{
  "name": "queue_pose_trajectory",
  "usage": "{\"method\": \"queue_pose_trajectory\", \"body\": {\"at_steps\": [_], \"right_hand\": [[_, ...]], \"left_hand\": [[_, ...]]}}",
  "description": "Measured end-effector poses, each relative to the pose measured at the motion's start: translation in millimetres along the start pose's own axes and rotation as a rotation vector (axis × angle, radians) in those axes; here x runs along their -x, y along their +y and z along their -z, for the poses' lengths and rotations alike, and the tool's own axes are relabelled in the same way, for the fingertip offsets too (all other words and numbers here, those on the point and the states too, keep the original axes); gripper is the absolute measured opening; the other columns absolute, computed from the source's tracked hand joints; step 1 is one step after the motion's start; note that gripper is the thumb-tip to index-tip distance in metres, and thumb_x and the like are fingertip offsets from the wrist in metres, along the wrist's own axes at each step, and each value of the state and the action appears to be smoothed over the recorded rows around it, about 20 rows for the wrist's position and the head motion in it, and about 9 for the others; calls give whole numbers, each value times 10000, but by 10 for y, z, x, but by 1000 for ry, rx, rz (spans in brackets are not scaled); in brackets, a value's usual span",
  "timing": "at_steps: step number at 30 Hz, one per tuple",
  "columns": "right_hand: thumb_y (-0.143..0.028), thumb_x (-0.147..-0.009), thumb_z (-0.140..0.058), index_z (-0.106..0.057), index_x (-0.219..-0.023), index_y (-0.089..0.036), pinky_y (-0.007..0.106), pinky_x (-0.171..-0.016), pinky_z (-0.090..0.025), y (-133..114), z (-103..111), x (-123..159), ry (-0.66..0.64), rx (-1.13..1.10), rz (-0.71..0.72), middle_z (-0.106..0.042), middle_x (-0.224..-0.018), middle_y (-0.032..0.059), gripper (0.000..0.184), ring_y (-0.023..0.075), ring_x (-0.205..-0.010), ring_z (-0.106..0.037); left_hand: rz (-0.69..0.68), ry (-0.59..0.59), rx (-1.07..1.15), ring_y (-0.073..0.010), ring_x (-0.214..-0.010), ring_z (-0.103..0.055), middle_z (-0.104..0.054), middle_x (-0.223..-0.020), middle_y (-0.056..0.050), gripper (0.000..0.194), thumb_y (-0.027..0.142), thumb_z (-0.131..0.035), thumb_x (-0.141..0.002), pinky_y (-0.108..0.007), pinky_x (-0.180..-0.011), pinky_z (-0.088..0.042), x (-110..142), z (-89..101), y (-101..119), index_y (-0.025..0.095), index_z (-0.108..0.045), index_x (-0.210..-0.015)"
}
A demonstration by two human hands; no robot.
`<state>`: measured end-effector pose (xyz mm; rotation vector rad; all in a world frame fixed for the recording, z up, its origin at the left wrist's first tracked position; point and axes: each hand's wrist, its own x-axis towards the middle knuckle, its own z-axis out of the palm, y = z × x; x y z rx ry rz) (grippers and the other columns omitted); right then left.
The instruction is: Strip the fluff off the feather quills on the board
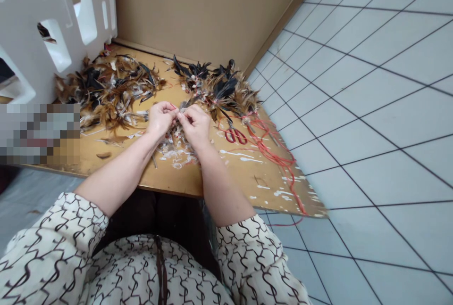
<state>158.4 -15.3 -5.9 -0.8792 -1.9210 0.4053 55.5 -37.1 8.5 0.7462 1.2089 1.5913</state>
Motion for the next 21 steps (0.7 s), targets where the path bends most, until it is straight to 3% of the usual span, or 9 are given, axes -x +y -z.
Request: {"method": "queue_pose_trajectory", "body": {"at_steps": [6, 11, 21], "right_hand": [[-303, -738, -605, -456, -493, -205, 300, -702, -458, -32, -40, -4, 79, -277, -109, -570, -681, 10, 303, 137, -692, -521], [-379, -740, -611, -541, -593, -200, 243, -509, -411, -7, -89, -10, 99, -498, -355, -527, -527, -37, 242, 86, -476, -445], [-404, -785, -593, -470, -538, -192, 181, -393, -344, 123, -102, -59, 66, -570, -558, -423, -400, -78, 348, 47, -356, -382]], "left_hand": [[-13, -7, -3, -44, -321, -371, -435, -345, 95, 248, -12, -557, -660, -165, -381, -287, 6, -20, -47, 174, -461, -528], [6, -39, 32, -37, -322, -412, -514, -378, 69, 233, -7, -568, -693, -149, -381, -312, 34, -30, -44, 156, -482, -549], [31, -169, -153, -55, -325, -432, -514, -377, 53, 232, -24, -582, -648, -162, -393, -353, -45, 28, -78, 155, -493, -530]]}}
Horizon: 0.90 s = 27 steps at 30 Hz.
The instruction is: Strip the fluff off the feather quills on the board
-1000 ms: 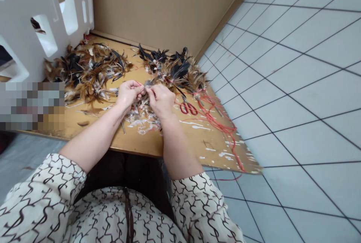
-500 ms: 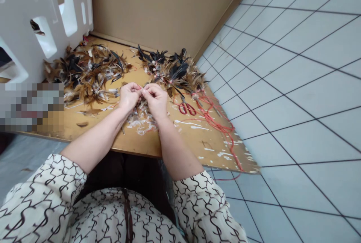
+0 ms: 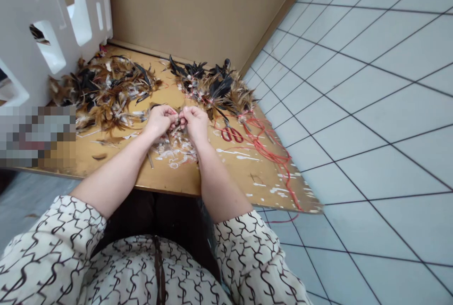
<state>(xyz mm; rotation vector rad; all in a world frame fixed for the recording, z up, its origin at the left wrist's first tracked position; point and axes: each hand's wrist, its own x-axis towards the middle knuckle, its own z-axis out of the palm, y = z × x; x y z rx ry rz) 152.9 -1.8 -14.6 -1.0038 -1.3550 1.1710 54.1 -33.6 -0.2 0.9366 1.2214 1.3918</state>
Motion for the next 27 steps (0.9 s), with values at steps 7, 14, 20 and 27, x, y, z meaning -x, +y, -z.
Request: {"method": "queue_pose_trajectory", "body": {"at_steps": [7, 14, 20, 27], "right_hand": [[-314, -752, -637, -509, -514, -174, 173, -373, -347, 6, 40, -12, -123, 1, -90, -471, -405, -67, 305, 36, -334, -386], [-223, -602, -734, -567, -565, -164, 178, -416, -429, -18, 60, 12, -185, -53, -145, -546, -453, -62, 181, 42, -380, -465], [-56, -590, -629, -579, -607, -156, 172, -380, -401, -78, 1, 52, -220, 60, -185, -529, -404, -83, 112, 49, -340, -449], [-28, -640, -583, -498, -544, -169, 163, -377, -393, -127, -22, 87, -209, 152, -202, -500, -374, -86, 191, 48, -335, -450]], "left_hand": [[-125, -4, -109, -52, -382, -397, -489, -398, 48, 192, 25, -614, -621, -174, -434, -306, -77, 139, 17, 151, -550, -491], [-204, -17, -200, -67, -454, -420, -526, -463, 45, 147, 74, -641, -602, -203, -499, -327, -133, 196, -23, 156, -571, -501], [-386, 34, -442, -109, -607, -485, -564, -598, 16, 87, 133, -686, -582, -247, -624, -380, -181, 236, -90, 163, -619, -535], [-288, -71, -282, -86, -531, -457, -555, -568, 23, 103, 199, -674, -633, -224, -551, -369, -135, 205, -34, 151, -613, -565]]}}
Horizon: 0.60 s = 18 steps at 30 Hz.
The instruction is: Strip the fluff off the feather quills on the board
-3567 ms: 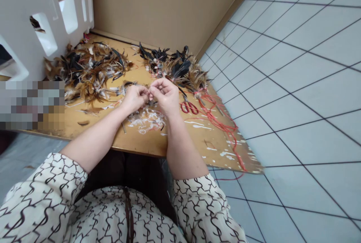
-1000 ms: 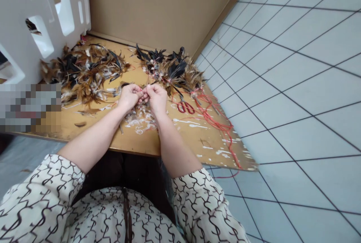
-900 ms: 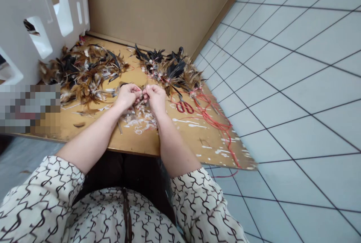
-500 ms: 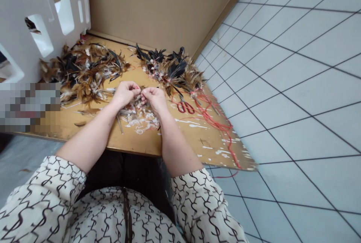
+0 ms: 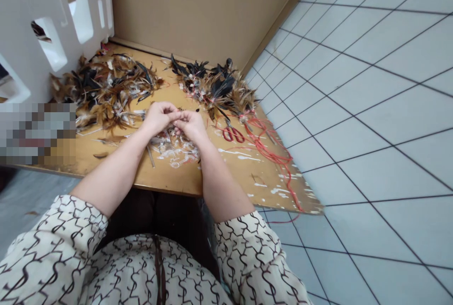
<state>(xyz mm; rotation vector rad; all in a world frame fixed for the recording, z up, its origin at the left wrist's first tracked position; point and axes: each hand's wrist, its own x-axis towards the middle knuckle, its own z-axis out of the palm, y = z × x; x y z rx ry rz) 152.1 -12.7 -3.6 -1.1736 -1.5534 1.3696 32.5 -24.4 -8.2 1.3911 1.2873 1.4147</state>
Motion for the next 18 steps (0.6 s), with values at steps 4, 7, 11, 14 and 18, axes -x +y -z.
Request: {"method": "queue_pose_trajectory", "body": {"at_steps": [4, 7, 11, 14, 18], "right_hand": [[-99, -620, -643, -512, -552, -171, 171, -398, -425, 44, 44, -11, -41, -78, 43, -530, -407, -75, 164, 52, -364, -477], [-125, -593, -657, -523, -561, -171, 171, -391, -424, 68, 60, -19, -56, -116, 62, -538, -410, -73, 146, 54, -363, -483], [-136, -572, -664, -521, -560, -172, 175, -390, -433, 85, 60, -24, -58, -142, 85, -546, -410, -71, 148, 58, -362, -495], [-147, -563, -679, -530, -562, -169, 176, -393, -438, 91, 60, -26, -71, -147, 93, -553, -415, -67, 151, 57, -362, -498], [-159, -551, -695, -537, -568, -167, 181, -397, -444, 96, 65, -31, -81, -154, 81, -565, -419, -62, 159, 61, -362, -504]], "left_hand": [[90, 52, 171, -48, -382, -325, -602, -578, 16, 204, 275, -550, -784, -219, -420, -256, 5, 40, 95, 136, -640, -665], [109, 37, 166, -39, -374, -313, -606, -563, 19, 177, 252, -581, -764, -212, -415, -244, 17, 90, 151, 128, -642, -654], [135, -50, 89, -50, -458, -421, -584, -523, 38, 49, 162, -674, -646, -192, -505, -342, 49, 120, 199, 125, -650, -626], [155, -69, 23, -62, -492, -456, -578, -515, 39, 40, 118, -674, -606, -198, -545, -371, 53, 113, 184, 124, -639, -589], [174, -35, -90, -65, -450, -399, -501, -442, 53, 109, 137, -638, -641, -204, -503, -326, 33, 103, 117, 136, -604, -537]]}}
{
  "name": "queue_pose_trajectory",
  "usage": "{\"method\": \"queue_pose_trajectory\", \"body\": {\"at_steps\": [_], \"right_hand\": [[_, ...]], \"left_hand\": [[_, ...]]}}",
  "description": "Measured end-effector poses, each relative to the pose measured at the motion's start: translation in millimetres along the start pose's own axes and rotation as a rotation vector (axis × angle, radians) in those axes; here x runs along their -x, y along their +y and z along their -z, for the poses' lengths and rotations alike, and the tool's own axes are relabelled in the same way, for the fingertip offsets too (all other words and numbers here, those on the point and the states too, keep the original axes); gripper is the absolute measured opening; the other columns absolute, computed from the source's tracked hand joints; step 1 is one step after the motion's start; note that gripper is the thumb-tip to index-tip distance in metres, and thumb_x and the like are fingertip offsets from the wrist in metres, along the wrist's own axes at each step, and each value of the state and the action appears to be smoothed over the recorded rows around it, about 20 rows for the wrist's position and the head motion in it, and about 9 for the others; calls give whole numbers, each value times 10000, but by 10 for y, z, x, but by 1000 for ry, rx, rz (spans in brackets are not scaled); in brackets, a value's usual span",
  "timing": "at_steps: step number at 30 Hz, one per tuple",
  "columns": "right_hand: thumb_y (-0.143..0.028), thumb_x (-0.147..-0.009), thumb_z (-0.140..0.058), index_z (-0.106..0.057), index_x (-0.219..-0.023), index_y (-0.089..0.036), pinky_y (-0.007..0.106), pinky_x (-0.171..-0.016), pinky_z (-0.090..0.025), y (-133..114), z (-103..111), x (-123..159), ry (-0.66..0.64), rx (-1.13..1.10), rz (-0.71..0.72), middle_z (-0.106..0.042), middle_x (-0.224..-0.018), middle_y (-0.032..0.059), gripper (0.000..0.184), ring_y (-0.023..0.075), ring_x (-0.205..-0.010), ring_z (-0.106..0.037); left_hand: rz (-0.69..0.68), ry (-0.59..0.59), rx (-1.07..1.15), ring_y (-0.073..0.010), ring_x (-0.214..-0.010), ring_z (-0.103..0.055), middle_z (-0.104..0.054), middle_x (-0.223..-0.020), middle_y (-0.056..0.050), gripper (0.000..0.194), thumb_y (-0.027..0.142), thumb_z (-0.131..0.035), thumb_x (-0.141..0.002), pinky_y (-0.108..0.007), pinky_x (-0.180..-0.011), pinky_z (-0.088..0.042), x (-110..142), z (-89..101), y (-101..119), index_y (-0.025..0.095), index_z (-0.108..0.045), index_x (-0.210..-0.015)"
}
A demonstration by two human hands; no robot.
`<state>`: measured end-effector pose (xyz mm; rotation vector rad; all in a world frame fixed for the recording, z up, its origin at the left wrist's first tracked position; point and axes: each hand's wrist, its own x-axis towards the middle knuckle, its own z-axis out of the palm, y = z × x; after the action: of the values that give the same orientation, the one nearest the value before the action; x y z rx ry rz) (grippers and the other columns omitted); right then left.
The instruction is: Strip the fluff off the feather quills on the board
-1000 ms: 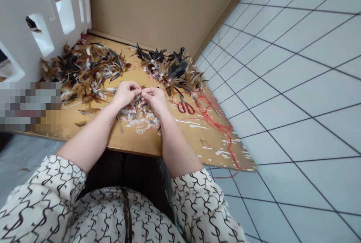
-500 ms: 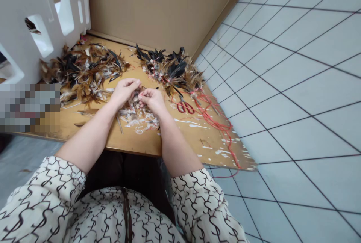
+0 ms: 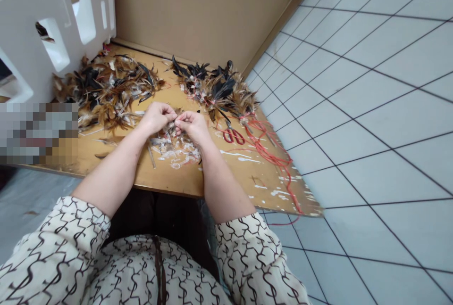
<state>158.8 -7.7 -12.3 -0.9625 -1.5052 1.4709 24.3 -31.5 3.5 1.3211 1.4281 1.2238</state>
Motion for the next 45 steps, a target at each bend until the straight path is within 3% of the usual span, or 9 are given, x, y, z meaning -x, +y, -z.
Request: {"method": "queue_pose_trajectory", "body": {"at_steps": [6, 11, 18, 24, 28, 32, 45], "right_hand": [[-173, -537, -716, -545, -571, -170, 190, -415, -451, 39, 36, -26, 27, -23, -25, -590, -443, -46, 175, 70, -382, -525], [-150, -516, -716, -558, -546, -164, 207, -442, -472, 51, 74, -62, 71, -64, -83, -592, -454, -29, 161, 75, -398, -529], [-130, -420, -690, -547, -495, -163, 229, -450, -461, 0, 79, -44, 34, -174, -85, -577, -428, -29, 165, 85, -395, -519], [-171, -445, -702, -546, -554, -171, 204, -459, -416, -59, 44, 17, 39, -123, 31, -612, -492, -40, 190, 63, -426, -510], [-198, -478, -695, -537, -608, -186, 220, -501, -433, -91, 15, 50, 34, -55, 94, -600, -516, -54, 205, 73, -468, -525], [-220, -533, -668, -517, -651, -202, 244, -532, -444, -114, -4, 72, 19, 26, 124, -574, -527, -62, 193, 77, -475, -501], [-110, -654, -500, -479, -680, -217, 259, -624, -410, -25, -82, 69, 168, 490, 421, -503, -621, -49, 112, 97, -574, -459]], "left_hand": [[35, 6, -59, -62, -426, -365, -466, -419, 62, 163, 143, -613, -675, -204, -487, -308, 33, 10, 40, 147, -560, -521], [45, -50, -55, -59, -405, -371, -478, -423, 53, 141, 142, -601, -669, -202, -456, -294, 58, 13, 67, 142, -565, -532], [58, -168, 33, -54, -399, -378, -476, -425, 56, 83, 117, -646, -613, -199, -442, -327, 31, 28, -8, 129, -594, -550], [142, -74, 211, -58, -415, -447, -527, -439, 26, 201, 138, -614, -716, -187, -453, -375, 77, 13, 102, 135, -551, -525], [239, -142, 291, -81, -418, -519, -562, -464, 22, 140, 4, -591, -639, -203, -470, -442, 92, 23, 131, 138, -555, -619], [246, -172, 354, -78, -404, -517, -570, -473, 26, 185, -28, -587, -579, -207, -460, -455, 82, 45, 110, 134, -564, -667], [255, -124, 401, -57, -303, -432, -545, -391, 29, 189, -47, -511, -533, -175, -365, -381, 83, -35, 108, 120, -592, -572]]}}
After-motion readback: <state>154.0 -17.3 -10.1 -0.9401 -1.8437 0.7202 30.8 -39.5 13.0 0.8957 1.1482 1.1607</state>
